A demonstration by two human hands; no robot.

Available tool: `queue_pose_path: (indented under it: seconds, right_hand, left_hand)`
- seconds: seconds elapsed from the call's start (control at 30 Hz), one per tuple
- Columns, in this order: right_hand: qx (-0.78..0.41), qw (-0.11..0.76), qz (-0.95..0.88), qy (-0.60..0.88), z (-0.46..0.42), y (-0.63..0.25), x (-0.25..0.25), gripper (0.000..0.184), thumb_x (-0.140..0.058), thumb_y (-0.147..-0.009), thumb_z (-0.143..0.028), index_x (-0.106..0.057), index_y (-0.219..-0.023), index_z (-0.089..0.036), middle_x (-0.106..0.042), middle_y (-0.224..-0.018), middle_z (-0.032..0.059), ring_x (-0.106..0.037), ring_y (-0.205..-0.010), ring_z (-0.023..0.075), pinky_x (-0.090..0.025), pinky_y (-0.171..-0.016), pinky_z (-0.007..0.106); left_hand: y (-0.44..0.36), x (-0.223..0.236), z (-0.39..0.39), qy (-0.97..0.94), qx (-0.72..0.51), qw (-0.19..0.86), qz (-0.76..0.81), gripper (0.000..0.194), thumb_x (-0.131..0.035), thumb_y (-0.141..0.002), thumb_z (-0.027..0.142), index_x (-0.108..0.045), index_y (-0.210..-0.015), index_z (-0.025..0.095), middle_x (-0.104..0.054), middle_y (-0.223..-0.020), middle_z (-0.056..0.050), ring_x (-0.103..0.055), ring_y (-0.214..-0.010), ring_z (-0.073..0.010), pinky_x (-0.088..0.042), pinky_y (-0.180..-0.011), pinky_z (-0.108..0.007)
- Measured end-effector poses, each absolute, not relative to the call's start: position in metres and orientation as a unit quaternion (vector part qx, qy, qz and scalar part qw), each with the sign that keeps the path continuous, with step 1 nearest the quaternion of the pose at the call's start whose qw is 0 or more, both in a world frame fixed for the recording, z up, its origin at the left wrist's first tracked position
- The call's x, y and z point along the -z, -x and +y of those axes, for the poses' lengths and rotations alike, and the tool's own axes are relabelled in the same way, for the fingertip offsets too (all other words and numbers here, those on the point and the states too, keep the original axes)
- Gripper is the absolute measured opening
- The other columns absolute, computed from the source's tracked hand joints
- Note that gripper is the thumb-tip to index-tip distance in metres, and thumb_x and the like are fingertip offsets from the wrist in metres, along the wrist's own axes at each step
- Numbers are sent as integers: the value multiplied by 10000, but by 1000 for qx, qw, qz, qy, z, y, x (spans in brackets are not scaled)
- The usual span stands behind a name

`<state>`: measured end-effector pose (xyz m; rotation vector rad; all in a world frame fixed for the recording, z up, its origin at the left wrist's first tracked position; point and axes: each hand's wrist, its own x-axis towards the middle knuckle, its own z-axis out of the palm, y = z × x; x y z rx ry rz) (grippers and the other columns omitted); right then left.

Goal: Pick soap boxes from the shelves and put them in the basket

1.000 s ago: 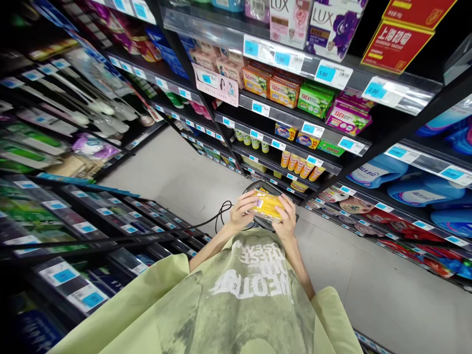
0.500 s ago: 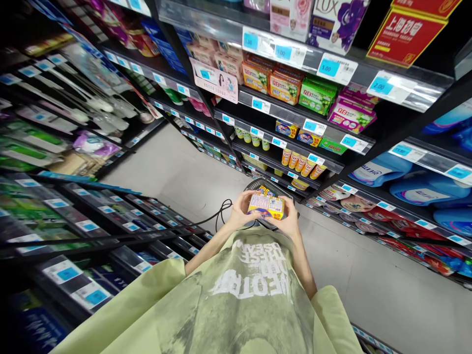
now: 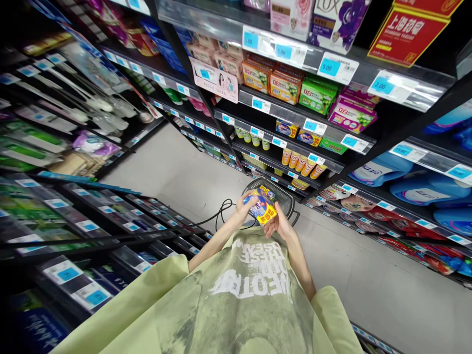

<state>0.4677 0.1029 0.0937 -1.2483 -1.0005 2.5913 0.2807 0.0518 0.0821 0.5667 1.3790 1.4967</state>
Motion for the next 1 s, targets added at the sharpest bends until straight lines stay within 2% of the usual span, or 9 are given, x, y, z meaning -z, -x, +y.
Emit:
queue_pose_path:
  seconds: [0.07,0.2,0.53,0.6,0.7,0.8,1.0]
  right_hand:
    - [-859,19,-322,396,102,-464,-96,1007,-92,-1007,-890,-714,-1104,-104,-752,-598,130,-706,-437,230,-587,-446,291]
    - [-865,21,-311,392,104,-459,-100,1039,-81,-984,-917,-639,-1244,-79,-775,-638,157,-732,-453,253,-601,-453,300]
    - [-862,24,-316,395,108,-457,-93,1021,-86,-998,-900,-664,-1212,-86,-765,-624,151,-715,-439,247,-589,-438,297]
    - [-858,31,-321,401,108,-457,-90,980,-140,-1012,-890,-695,-1139,-92,-762,-624,148,-716,-449,237,-596,-457,296]
    - [-825,90,-356,431,106,-457,-86,839,-342,-1001,-884,-721,-1018,-136,-761,-625,115,-725,-474,224,-622,-501,303]
    - [-788,154,-397,444,103,-458,-85,702,-553,-943,-859,-720,-1070,-190,-770,-658,63,-730,-490,232,-643,-512,345]
    - [-783,151,-431,422,106,-457,-85,755,-593,-890,-899,-711,-1167,-207,-806,-812,82,-787,-610,273,-688,-585,421]
  left_hand:
    - [-282,-85,54,-179,-622,509,567,650,-928,-722,647,-773,-1115,153,-812,-1161,-126,-774,-1048,-301,-610,-935,-394]
    - [-283,-88,55,-139,-626,511,572,635,-948,-695,631,-772,-1068,149,-823,-1114,-117,-781,-1011,-287,-612,-923,-387]
    - [-281,-86,58,-134,-628,508,574,665,-951,-687,623,-770,-1123,154,-826,-1075,-106,-776,-966,-273,-609,-895,-372]
    - [-279,-84,57,-153,-627,505,573,682,-941,-697,628,-766,-1158,157,-821,-1127,-115,-773,-1015,-279,-610,-919,-376]
    - [-271,-83,53,-220,-628,499,555,741,-985,-646,590,-758,-1220,179,-791,-1262,-127,-751,-1139,-302,-601,-980,-387]
    - [-263,-83,49,-300,-618,498,530,828,-1049,-563,510,-743,-1271,208,-756,-1355,-128,-720,-1231,-328,-590,-1038,-409]
    - [-258,-76,47,-324,-620,494,516,893,-1076,-523,480,-717,-1293,206,-747,-1359,-146,-725,-1235,-342,-592,-1058,-430]
